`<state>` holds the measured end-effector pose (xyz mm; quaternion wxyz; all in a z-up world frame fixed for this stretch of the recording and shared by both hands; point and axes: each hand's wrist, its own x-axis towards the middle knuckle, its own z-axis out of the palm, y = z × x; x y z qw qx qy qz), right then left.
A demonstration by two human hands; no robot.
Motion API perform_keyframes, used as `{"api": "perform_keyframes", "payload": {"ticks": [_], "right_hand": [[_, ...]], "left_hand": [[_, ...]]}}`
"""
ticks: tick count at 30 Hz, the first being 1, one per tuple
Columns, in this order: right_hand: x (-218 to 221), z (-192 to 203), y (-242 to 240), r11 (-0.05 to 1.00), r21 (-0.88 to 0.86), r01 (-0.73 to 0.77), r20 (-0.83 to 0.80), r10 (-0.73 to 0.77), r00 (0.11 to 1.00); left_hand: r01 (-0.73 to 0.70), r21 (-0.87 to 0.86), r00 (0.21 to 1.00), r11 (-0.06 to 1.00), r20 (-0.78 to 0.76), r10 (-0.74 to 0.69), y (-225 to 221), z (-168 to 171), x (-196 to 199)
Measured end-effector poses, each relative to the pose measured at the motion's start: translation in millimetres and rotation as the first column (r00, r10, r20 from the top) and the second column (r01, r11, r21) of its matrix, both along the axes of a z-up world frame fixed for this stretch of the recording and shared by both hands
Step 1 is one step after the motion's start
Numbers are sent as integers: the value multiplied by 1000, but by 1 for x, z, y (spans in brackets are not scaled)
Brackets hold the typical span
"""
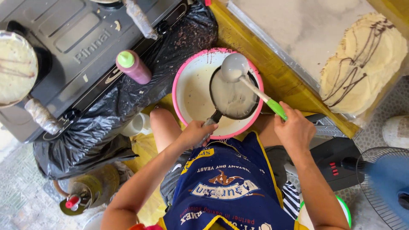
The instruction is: The person is preparing crepes by pouring batter into pans, spreading it, drizzling chocolate sauce, and removing the finished crepes.
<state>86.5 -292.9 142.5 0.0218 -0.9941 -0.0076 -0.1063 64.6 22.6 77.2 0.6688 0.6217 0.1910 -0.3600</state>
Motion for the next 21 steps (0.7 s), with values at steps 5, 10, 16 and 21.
{"api": "perform_keyframes", "payload": {"ticks": [5, 10, 16, 21], "right_hand": [[2, -11, -13, 999, 29, 32, 86, -35, 996], [-8, 6, -28, 998, -60, 25, 147, -16, 989], [5, -4, -19, 993, 118, -17, 118, 3, 993], [9, -22, -34, 977, 212, -29, 112, 5, 994]], "left_hand": [[-40, -58, 997, 998, 61, 44, -1, -17, -13], [-107, -181, 990, 978, 72, 121, -3, -24, -20], [-70, -258, 994, 964, 62, 89, -6, -32, -22], [-105, -299, 994, 949, 8, 113, -5, -47, -31]]}}
